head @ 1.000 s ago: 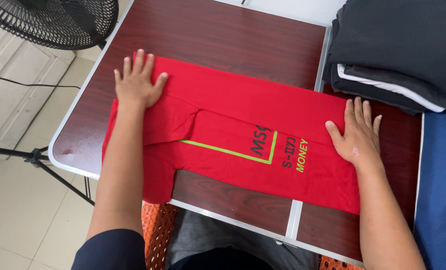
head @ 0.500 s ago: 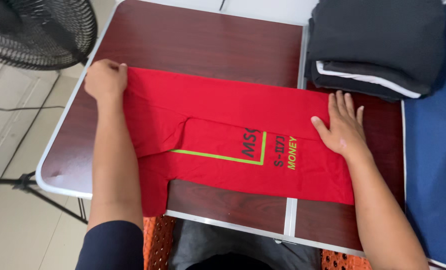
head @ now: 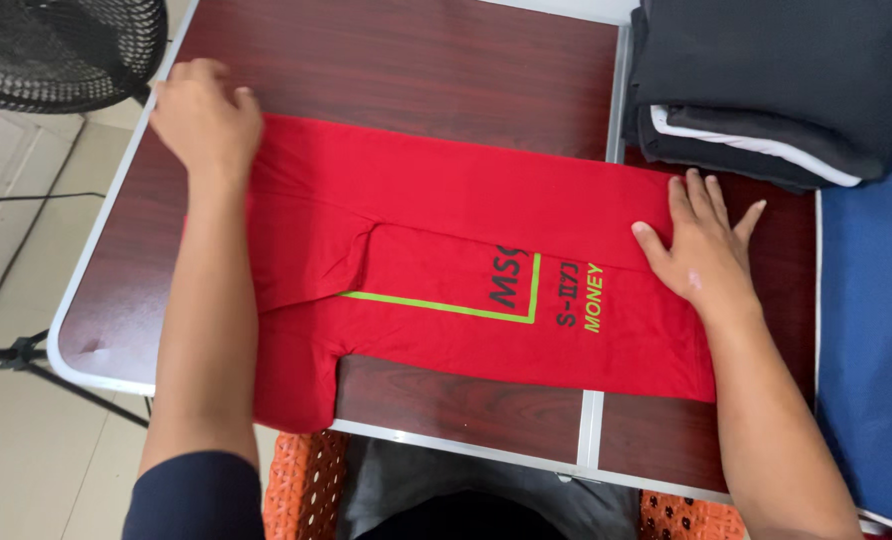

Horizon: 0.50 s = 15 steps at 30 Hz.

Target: The person folds a red shirt on a table and places it on a stack of other folded garments.

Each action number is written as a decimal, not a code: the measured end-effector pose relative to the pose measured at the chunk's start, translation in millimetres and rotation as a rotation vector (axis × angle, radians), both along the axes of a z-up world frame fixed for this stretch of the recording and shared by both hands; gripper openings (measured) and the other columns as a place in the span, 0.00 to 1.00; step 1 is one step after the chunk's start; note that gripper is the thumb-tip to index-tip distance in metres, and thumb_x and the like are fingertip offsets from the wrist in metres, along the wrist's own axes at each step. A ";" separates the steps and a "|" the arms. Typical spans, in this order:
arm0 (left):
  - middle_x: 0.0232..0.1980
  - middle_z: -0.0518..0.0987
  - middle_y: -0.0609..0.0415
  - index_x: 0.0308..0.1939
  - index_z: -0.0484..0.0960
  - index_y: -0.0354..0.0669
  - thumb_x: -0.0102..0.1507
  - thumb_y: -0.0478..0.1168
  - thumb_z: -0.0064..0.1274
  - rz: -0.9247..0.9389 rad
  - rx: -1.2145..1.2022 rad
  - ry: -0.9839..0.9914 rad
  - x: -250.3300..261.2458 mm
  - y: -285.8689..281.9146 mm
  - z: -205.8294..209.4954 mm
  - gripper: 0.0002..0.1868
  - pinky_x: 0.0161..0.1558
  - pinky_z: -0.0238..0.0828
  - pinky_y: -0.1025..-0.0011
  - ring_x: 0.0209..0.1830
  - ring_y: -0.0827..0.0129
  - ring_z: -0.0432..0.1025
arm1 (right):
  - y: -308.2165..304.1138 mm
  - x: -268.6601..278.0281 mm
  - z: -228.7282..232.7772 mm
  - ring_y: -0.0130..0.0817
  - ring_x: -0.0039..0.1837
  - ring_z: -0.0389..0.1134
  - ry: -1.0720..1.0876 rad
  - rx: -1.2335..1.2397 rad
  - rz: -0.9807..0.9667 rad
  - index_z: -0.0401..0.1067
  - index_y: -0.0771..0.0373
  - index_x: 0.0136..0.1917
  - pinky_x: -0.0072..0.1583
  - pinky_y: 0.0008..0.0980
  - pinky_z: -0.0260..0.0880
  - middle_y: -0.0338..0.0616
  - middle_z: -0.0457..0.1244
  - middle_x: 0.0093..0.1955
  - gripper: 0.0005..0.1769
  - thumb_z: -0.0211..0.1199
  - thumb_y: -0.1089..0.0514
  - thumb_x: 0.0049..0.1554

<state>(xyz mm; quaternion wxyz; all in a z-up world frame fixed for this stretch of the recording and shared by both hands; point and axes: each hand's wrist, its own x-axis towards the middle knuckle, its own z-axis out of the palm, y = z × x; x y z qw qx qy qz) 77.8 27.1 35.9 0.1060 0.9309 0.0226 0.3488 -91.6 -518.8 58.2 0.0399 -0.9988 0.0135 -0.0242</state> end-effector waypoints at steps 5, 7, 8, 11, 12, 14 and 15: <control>0.56 0.82 0.43 0.53 0.83 0.39 0.62 0.41 0.66 -0.779 -0.145 0.100 -46.5 -107.7 11.0 0.18 0.60 0.70 0.52 0.59 0.45 0.74 | 41.1 -5.6 12.2 0.54 0.83 0.48 -0.131 0.040 0.246 0.60 0.70 0.77 0.80 0.60 0.40 0.59 0.53 0.81 0.37 0.58 0.49 0.62; 0.65 0.78 0.43 0.61 0.79 0.40 0.65 0.47 0.62 -0.999 -0.084 0.193 -63.8 -154.6 7.3 0.24 0.72 0.64 0.51 0.69 0.46 0.69 | 62.0 -0.6 6.4 0.54 0.83 0.47 -0.120 0.074 0.350 0.58 0.71 0.77 0.80 0.57 0.42 0.60 0.51 0.81 0.36 0.58 0.51 0.62; 0.71 0.72 0.43 0.66 0.75 0.41 0.65 0.51 0.58 -1.002 -0.022 0.293 -72.6 -177.7 4.2 0.29 0.71 0.57 0.48 0.73 0.46 0.62 | 71.9 4.4 3.8 0.55 0.83 0.46 -0.128 0.115 0.385 0.58 0.72 0.77 0.80 0.56 0.42 0.61 0.51 0.81 0.36 0.58 0.51 0.63; 0.79 0.58 0.47 0.76 0.62 0.46 0.67 0.60 0.48 -0.990 0.070 0.516 -84.7 -214.5 -3.5 0.38 0.74 0.41 0.44 0.81 0.49 0.47 | 93.4 17.9 -5.9 0.56 0.84 0.44 -0.139 0.199 0.452 0.55 0.73 0.78 0.80 0.53 0.43 0.63 0.48 0.82 0.36 0.56 0.52 0.64; 0.81 0.54 0.49 0.78 0.59 0.48 0.68 0.62 0.45 -0.983 0.085 0.577 -84.5 -221.2 -7.0 0.40 0.76 0.37 0.43 0.82 0.50 0.43 | 96.8 23.0 -9.7 0.57 0.84 0.43 -0.134 0.205 0.448 0.54 0.73 0.79 0.80 0.53 0.42 0.63 0.47 0.82 0.36 0.56 0.52 0.64; 0.83 0.53 0.51 0.79 0.58 0.49 0.69 0.63 0.43 -0.959 0.135 0.536 -82.2 -223.3 -13.1 0.39 0.77 0.36 0.45 0.83 0.52 0.42 | 94.3 25.9 -15.2 0.55 0.85 0.42 -0.112 0.213 0.417 0.53 0.73 0.79 0.80 0.53 0.41 0.62 0.46 0.83 0.37 0.55 0.50 0.65; 0.84 0.52 0.51 0.79 0.58 0.50 0.69 0.63 0.42 -0.944 0.160 0.516 -81.8 -222.3 -15.3 0.39 0.78 0.35 0.46 0.84 0.52 0.42 | 92.0 25.4 -17.6 0.54 0.85 0.42 -0.096 0.215 0.390 0.52 0.72 0.80 0.81 0.53 0.40 0.61 0.46 0.84 0.37 0.54 0.49 0.65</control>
